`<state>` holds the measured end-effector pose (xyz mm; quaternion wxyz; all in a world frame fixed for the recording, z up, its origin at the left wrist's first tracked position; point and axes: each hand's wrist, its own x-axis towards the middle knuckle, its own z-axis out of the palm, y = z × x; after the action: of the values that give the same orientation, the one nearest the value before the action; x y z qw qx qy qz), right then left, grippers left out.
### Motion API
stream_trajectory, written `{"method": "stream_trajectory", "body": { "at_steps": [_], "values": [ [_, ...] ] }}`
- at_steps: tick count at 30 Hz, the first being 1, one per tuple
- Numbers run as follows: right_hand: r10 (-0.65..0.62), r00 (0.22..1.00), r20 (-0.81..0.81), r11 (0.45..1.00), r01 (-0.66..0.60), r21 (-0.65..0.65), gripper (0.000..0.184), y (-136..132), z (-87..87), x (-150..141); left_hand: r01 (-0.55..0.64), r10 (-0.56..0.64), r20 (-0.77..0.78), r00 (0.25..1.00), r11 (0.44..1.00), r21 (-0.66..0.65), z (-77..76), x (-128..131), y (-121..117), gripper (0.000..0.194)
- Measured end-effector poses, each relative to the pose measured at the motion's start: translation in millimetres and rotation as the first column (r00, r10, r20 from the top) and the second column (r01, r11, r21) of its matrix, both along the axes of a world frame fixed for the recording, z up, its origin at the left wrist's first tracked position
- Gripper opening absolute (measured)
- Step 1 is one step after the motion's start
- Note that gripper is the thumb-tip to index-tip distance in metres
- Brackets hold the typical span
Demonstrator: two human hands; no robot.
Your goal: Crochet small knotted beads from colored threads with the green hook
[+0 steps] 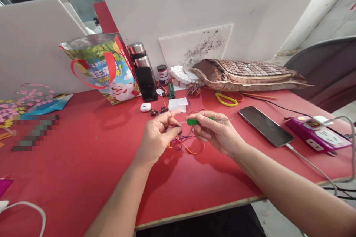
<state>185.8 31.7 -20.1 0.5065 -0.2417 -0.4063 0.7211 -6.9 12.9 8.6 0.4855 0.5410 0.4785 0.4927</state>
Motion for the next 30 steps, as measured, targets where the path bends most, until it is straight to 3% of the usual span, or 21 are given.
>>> {"method": "stream_trajectory", "body": {
  "at_steps": [3, 6, 13, 22, 27, 30],
  "values": [
    [-0.006, 1.0, -0.029, 1.0, 0.005, -0.016, 0.026, -0.3, 0.3, -1.2, 0.019, -0.009, 0.184, 0.983, 0.998, -0.052, -1.0, -3.4, 2.8, 0.033],
    [0.006, 0.999, -0.048, 0.999, -0.008, -0.032, 0.026, -1.2, 0.7, -2.9, 0.015, 0.007, 0.267, 0.964, 0.997, -0.082, -0.6, -3.7, 3.2, 0.038],
    [-0.013, 0.998, -0.056, 1.0, 0.012, -0.023, 0.025, -2.5, 0.8, -5.3, -0.037, 0.061, 0.277, 0.959, 0.995, -0.092, -1.5, 3.5, 3.2, 0.033],
    [-0.047, 0.995, -0.088, 0.999, 0.048, 0.003, 0.024, -3.9, -1.8, -7.0, -0.047, 0.093, 0.375, 0.922, 0.99, -0.131, -4.6, 8.8, 3.4, 0.045],
    [-0.154, 0.988, 0.023, 0.971, 0.147, 0.188, 0.028, -8.6, -10.3, -11.3, -0.17, 0.189, 0.348, 0.918, 0.982, -0.084, -10.2, 18.3, -0.5, 0.049],
    [-0.329, 0.931, 0.16, 0.873, 0.235, 0.428, 0.03, -16.0, -19.3, -17.1, -0.224, 0.249, 0.388, 0.888, 0.969, -0.109, -12.6, 26.9, -3.5, 0.052]
  ]
}}
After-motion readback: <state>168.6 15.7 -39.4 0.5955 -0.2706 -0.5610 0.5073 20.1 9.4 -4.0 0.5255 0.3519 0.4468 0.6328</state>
